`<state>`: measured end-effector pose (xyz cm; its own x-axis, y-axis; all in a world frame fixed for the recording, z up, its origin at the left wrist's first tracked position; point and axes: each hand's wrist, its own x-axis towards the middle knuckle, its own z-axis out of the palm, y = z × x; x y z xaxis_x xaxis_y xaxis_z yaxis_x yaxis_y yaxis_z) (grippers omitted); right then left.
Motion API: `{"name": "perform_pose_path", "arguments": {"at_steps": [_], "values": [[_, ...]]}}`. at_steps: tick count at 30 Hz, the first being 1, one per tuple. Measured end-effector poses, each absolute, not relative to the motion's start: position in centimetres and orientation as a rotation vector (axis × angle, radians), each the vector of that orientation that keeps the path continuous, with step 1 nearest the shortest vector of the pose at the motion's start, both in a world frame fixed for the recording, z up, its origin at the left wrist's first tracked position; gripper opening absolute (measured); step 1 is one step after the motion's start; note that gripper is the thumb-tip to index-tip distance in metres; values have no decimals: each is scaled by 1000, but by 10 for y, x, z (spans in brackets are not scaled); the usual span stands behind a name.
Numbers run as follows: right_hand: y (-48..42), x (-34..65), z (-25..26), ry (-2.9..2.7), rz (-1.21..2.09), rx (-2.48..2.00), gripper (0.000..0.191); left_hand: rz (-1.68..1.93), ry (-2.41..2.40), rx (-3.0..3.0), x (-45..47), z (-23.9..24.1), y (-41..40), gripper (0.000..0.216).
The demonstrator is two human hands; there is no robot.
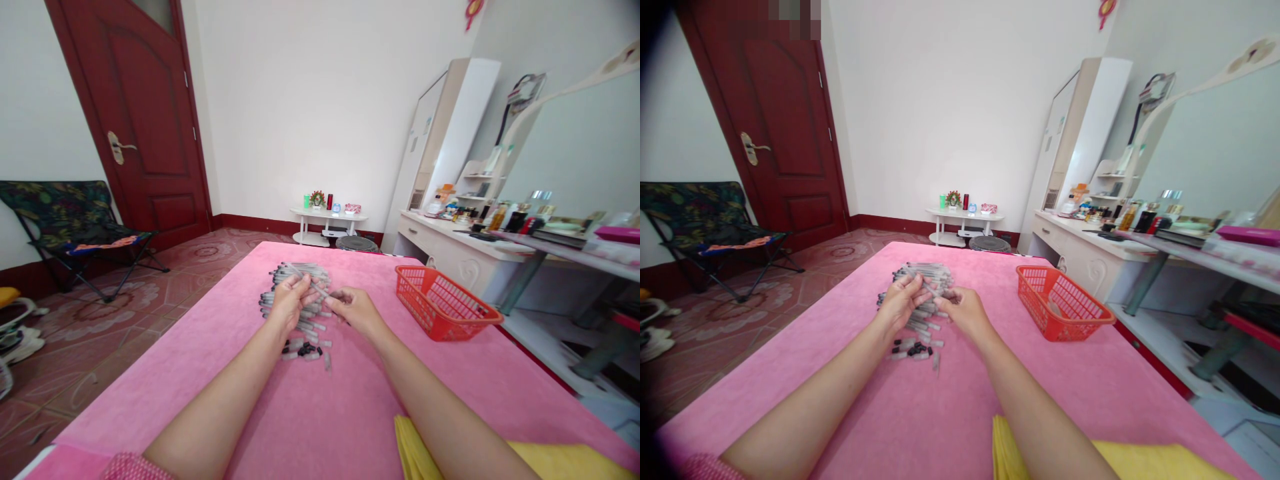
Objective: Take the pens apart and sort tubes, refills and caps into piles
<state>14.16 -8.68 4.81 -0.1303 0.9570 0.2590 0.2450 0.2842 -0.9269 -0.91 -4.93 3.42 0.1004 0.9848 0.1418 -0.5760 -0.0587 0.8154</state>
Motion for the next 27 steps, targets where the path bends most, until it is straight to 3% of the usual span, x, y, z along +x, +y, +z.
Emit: {"name": "perform_pose_path", "arguments": {"at_steps": [4,10,20,27], "values": [[-87,141,48,-1635,965,-1170,37,1417,615,887,-9,35,-50,25],[-89,145,49,-1631,817,-1180,22,1458,637,867,-12,35,-47,23],[-83,151,31,-1991,855,-1250,19,1594,667,745,-28,34,-34,17],[-84,154,27,-2185,710,-1258,29,1546,721,799,-27,35,-38,20]]}}
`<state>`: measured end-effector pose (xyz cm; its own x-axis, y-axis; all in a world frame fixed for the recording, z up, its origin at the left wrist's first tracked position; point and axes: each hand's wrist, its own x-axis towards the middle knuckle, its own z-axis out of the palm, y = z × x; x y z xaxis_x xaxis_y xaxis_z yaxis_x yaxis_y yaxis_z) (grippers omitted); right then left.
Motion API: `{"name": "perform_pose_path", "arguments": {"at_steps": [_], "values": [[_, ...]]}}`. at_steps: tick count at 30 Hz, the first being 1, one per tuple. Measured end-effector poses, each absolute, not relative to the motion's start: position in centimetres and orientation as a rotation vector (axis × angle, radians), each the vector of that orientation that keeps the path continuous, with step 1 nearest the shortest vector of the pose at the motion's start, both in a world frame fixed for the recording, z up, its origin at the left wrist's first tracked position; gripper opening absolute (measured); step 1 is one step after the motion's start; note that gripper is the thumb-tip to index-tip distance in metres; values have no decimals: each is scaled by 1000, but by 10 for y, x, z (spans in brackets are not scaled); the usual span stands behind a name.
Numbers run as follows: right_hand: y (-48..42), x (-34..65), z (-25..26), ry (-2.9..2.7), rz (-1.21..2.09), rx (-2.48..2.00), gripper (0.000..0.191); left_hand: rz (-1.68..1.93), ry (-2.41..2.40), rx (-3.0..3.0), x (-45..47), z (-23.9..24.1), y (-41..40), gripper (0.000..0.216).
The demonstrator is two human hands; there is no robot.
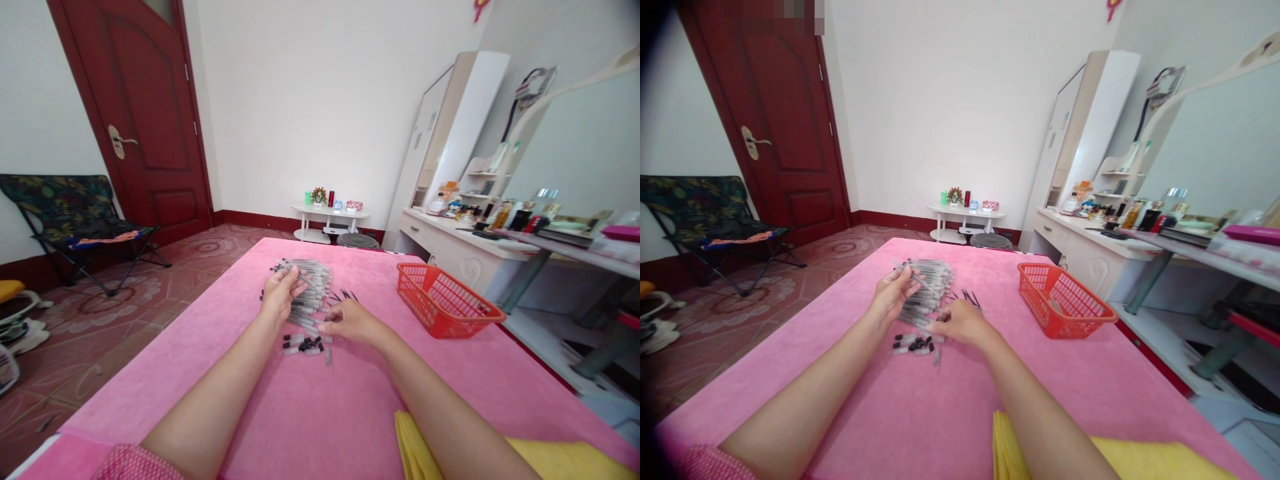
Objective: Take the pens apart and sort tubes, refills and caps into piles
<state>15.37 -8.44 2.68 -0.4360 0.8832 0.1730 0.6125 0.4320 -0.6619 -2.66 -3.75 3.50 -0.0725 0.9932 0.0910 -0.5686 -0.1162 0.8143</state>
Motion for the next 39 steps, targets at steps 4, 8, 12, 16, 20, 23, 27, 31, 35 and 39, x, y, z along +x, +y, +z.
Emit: {"name": "perform_pose_path", "arguments": {"at_steps": [4,8,12,16,20,23,27,31,35,39], "values": [[-79,150,31,-1972,552,-1263,25,1455,782,934,-16,35,-46,27],[-78,149,36,-1962,556,-1224,16,1384,784,1038,-7,34,-53,29],[-81,166,43,-2189,597,-1336,13,1507,825,981,-18,35,-44,28],[-81,195,47,-2224,611,-1532,12,1636,880,790,-36,33,-30,25],[-76,211,44,-2111,445,-1705,7,1603,888,784,-36,32,-29,25],[-74,206,46,-2035,312,-1765,4,1537,867,861,-26,32,-37,26],[-78,185,57,-1926,206,-1625,17,1456,832,959,-12,34,-49,28],[-87,162,65,-1929,331,-1358,20,1397,757,1021,2,38,-62,31],[-95,152,65,-1950,240,-1343,30,1351,745,1070,14,42,-73,33],[-97,153,69,-1999,159,-1448,31,1319,767,1148,18,41,-74,37]]}}
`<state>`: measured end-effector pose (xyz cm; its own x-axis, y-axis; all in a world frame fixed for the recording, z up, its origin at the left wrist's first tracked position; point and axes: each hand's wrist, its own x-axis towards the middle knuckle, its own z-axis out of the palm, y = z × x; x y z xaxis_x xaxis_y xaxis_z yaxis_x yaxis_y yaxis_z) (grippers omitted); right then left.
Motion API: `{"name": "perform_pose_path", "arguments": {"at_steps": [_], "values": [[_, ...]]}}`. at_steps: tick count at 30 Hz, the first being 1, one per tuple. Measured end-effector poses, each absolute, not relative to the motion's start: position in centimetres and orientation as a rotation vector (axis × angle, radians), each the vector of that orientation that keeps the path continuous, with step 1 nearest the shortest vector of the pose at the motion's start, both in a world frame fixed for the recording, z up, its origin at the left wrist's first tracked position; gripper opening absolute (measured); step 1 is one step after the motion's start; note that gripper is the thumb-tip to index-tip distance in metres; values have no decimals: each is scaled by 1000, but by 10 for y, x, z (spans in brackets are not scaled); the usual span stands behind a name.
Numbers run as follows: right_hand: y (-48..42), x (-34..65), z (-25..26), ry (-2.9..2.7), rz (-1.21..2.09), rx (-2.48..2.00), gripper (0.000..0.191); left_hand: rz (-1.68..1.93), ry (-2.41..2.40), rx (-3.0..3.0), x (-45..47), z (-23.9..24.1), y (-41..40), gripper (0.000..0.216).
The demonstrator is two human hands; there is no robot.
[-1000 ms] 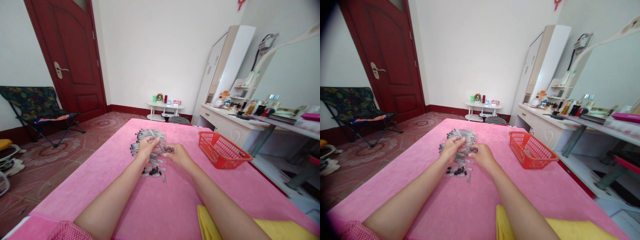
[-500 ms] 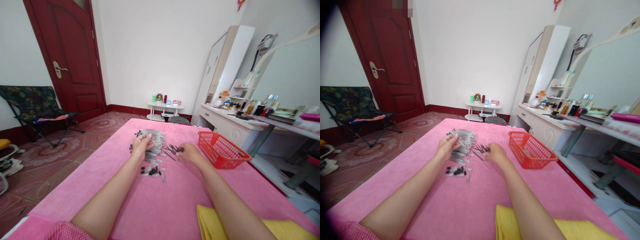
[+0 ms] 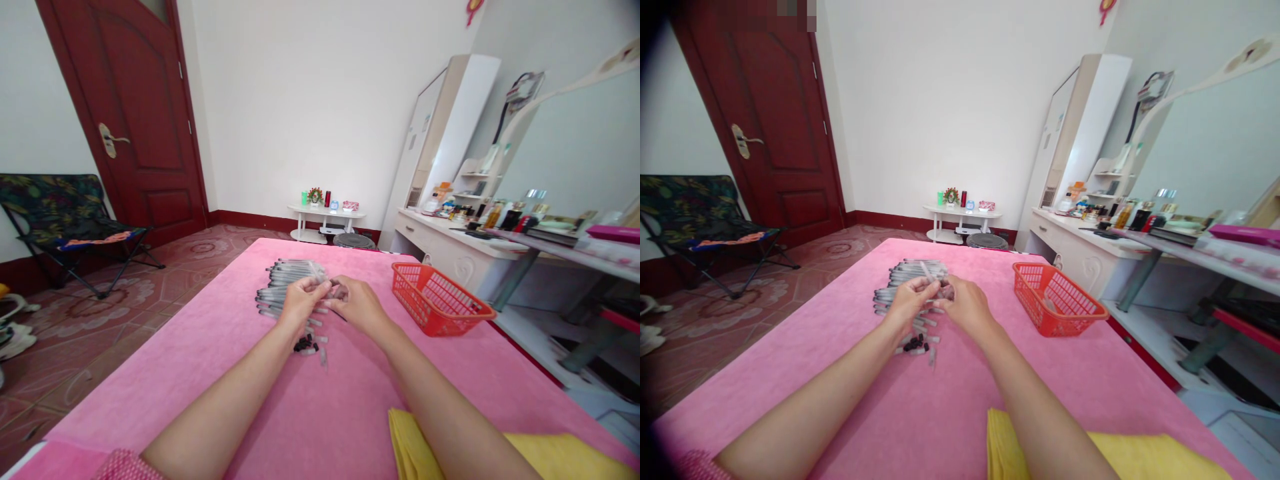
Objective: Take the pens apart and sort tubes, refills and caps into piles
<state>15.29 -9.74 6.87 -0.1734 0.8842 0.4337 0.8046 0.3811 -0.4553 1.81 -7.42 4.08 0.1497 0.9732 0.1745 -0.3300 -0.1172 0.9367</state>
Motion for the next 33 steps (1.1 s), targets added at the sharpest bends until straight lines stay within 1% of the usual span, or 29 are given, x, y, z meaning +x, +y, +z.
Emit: {"name": "perform_pose_path", "arguments": {"at_steps": [2,4,9,12,14,16,18,22,25,29,33], "values": [[-97,160,76,-1999,123,-1534,24,1324,808,1224,15,38,-70,39],[-96,175,87,-1933,19,-1675,21,1367,878,1288,7,35,-62,40],[-98,238,110,-1521,-327,-2110,28,1516,1041,1329,-20,20,-38,37],[-100,277,112,-1266,-330,-2305,32,1602,1087,1296,-31,9,-29,39],[-100,291,110,-1183,-339,-2350,34,1643,1102,1288,-35,3,-27,38],[-98,292,107,-1193,-373,-2315,36,1668,1103,1293,-36,0,-27,37],[-93,277,100,-1324,-375,-2189,35,1687,1096,1319,-35,-2,-28,36],[-81,219,73,-1775,-180,-1891,25,1723,1092,1377,-34,-4,-30,35],[-76,179,45,-2013,-123,-1803,24,1729,1097,1390,-33,-6,-31,34],[-72,156,17,-2172,-161,-1811,24,1734,1099,1380,-34,-8,-29,35],[-68,156,8,-2182,-192,-1852,26,1748,1078,1373,-35,-11,-27,35]]}}
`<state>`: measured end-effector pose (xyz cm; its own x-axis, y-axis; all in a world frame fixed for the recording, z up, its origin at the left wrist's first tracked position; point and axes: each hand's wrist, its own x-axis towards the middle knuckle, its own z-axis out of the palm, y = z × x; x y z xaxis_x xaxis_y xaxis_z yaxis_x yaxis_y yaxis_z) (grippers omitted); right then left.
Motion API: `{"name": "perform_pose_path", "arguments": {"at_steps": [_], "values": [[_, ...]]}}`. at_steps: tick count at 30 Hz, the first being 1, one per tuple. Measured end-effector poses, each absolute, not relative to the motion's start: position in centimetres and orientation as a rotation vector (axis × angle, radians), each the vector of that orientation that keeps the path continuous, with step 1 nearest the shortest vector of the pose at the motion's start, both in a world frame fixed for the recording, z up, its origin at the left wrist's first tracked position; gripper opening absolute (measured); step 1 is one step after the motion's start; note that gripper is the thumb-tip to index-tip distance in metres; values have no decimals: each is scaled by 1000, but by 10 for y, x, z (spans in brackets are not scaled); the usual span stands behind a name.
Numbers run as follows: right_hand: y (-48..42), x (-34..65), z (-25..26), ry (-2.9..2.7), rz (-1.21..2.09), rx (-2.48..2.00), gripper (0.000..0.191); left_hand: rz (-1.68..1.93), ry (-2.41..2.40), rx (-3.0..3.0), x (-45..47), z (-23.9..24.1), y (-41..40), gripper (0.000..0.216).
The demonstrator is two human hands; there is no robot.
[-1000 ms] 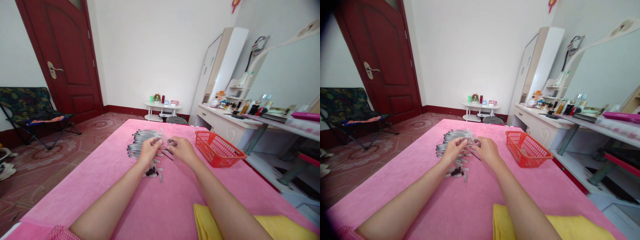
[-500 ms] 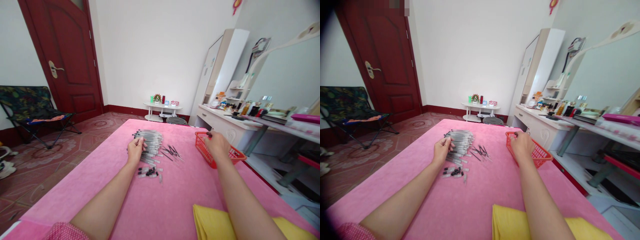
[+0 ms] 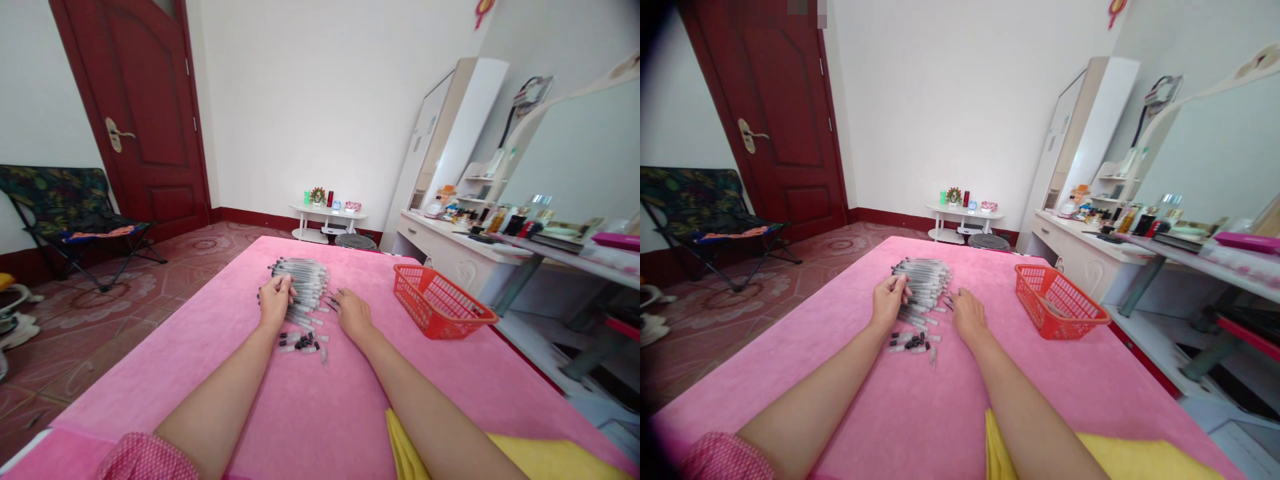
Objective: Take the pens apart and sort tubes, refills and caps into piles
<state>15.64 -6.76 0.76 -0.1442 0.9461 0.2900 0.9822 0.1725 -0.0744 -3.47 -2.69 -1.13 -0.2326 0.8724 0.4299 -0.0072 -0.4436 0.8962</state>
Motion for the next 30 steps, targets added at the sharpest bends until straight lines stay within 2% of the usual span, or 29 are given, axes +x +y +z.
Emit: {"name": "perform_pose_path", "arguments": {"at_steps": [6,14,20,30], "values": [[-68,162,9,-1987,-130,-1964,18,1770,1091,1330,-37,-11,-26,35],[-105,115,26,-2093,251,-1461,15,1883,1112,1203,-54,-10,-17,34],[-117,96,20,-2206,125,-1614,12,1912,1106,1134,-55,-11,-17,35],[-117,91,18,-2152,48,-1897,20,1874,1118,1186,-52,-11,-19,36]]}}
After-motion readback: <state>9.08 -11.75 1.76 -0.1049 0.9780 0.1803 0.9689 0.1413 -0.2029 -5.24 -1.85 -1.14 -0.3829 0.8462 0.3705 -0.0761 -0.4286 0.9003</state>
